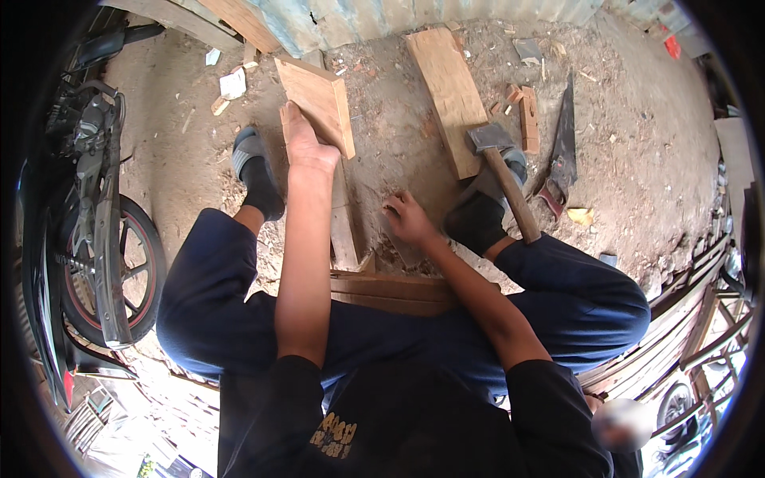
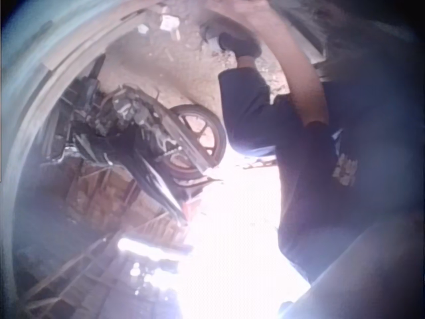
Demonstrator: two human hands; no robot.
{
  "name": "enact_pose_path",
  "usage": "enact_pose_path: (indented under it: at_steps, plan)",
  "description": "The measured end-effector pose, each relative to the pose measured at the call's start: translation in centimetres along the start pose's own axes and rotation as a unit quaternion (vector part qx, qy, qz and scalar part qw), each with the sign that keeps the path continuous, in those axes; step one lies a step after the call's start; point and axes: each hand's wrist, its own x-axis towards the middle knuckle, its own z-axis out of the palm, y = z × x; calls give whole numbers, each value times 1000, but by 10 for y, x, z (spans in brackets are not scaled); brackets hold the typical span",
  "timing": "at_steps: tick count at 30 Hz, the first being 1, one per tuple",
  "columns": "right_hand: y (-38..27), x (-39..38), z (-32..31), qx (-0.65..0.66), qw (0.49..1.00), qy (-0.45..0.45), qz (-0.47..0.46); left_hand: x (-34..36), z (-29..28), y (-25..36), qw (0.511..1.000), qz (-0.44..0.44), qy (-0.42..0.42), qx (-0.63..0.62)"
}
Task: The person sits on the ground and uses a small axe to carve and shape a rectangular wooden block. They repeatedly strike the wood, rotate it, and inspect the carved surfaces while working in a cluttered workshop.
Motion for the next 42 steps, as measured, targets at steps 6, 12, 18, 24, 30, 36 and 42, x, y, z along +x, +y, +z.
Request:
enact_pose_path:
  at_steps: [6, 12, 18, 24, 30, 36, 42]
  plan:
    - [-17, -8, 2, -134, 991, -11, 5, 4, 1, 6, 998, -21, -19, -51]
    - [-13, -13, -11, -14, 997, -46, 59, -5, 0, 9, 987, -128, -73, -60]
    - [-16, -13, -16, 37, 991, -6, 128, -11, -1, 18, 989, -116, -73, -64]
    - [1, 10, -28, 17, 1000, -9, -6, -8, -3, 21, 984, -140, -93, -60]
    - [4, 15, -31, 54, 996, -16, 63, 2, -11, 16, 982, -125, -135, -48]
    - [-1, 39, -53, -8, 950, -14, 312, 5, -6, -6, 973, -128, -143, -131]
    - [-124, 65, -120, 647, 640, -273, 312, 21, -26, -23, 896, -36, -423, -129]
